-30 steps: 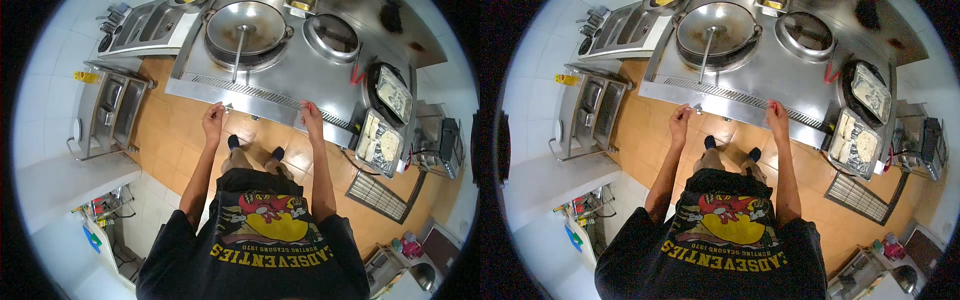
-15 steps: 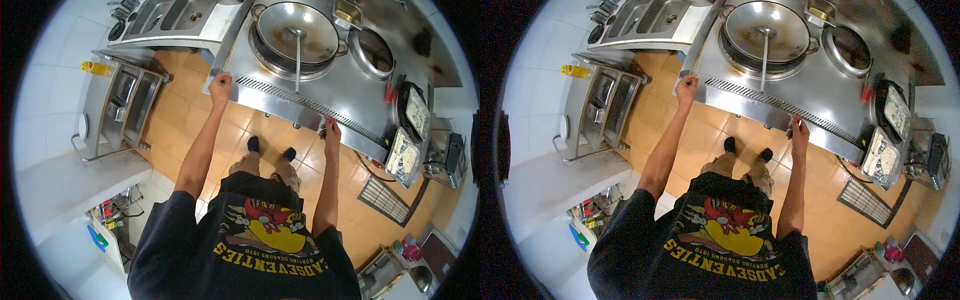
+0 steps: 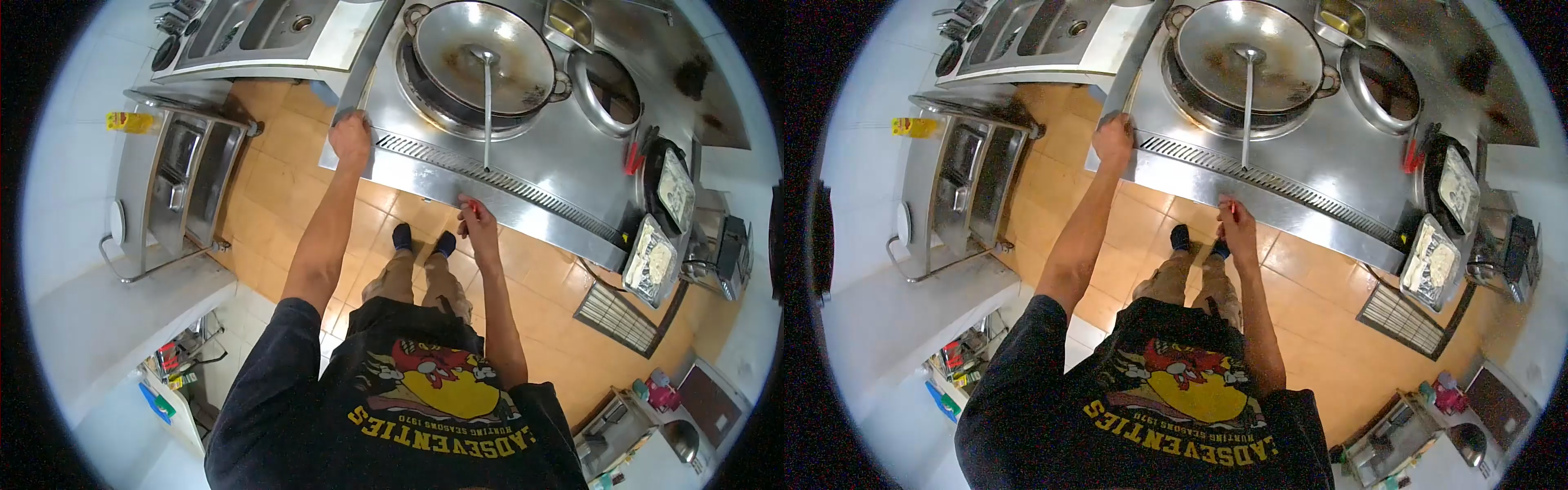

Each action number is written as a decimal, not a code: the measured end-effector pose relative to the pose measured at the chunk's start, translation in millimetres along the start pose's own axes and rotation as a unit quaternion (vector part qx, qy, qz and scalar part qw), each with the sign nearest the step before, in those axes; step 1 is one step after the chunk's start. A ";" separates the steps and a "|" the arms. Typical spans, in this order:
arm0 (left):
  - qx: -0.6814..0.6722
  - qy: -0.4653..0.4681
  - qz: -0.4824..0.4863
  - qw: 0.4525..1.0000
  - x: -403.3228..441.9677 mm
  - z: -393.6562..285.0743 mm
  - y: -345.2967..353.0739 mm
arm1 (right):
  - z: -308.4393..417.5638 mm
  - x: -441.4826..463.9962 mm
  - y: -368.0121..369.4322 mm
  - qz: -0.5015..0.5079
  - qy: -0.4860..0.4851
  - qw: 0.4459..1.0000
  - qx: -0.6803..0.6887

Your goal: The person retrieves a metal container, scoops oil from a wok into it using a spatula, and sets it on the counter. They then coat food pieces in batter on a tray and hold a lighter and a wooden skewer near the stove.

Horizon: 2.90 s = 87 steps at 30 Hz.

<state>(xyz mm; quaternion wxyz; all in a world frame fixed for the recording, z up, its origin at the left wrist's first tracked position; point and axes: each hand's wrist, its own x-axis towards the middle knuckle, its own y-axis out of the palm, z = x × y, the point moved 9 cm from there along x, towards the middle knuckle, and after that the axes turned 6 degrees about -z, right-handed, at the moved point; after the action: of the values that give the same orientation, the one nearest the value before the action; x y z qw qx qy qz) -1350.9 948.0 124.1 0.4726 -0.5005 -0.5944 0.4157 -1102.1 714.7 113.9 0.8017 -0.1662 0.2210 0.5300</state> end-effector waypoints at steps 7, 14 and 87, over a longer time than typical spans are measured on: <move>-0.005 -0.016 0.002 1.000 3.0 6.3 12.9 | 8.9 -4.0 7.8 0.007 -0.002 1.000 -0.016; -0.090 -0.044 -0.004 0.995 -5.4 3.4 -4.2 | 6.3 -12.8 10.3 0.005 0.007 1.000 -0.013; -0.496 -0.046 0.401 0.769 -326.4 -120.2 -82.6 | -15.6 -105.2 -125.4 -0.039 -0.059 0.969 0.238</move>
<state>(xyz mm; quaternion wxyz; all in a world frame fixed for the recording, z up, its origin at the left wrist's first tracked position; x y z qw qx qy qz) -1233.0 615.4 181.4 -0.0794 -0.8385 -0.4840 0.2375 -1024.9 577.2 160.5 0.8499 0.0525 0.2870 0.4388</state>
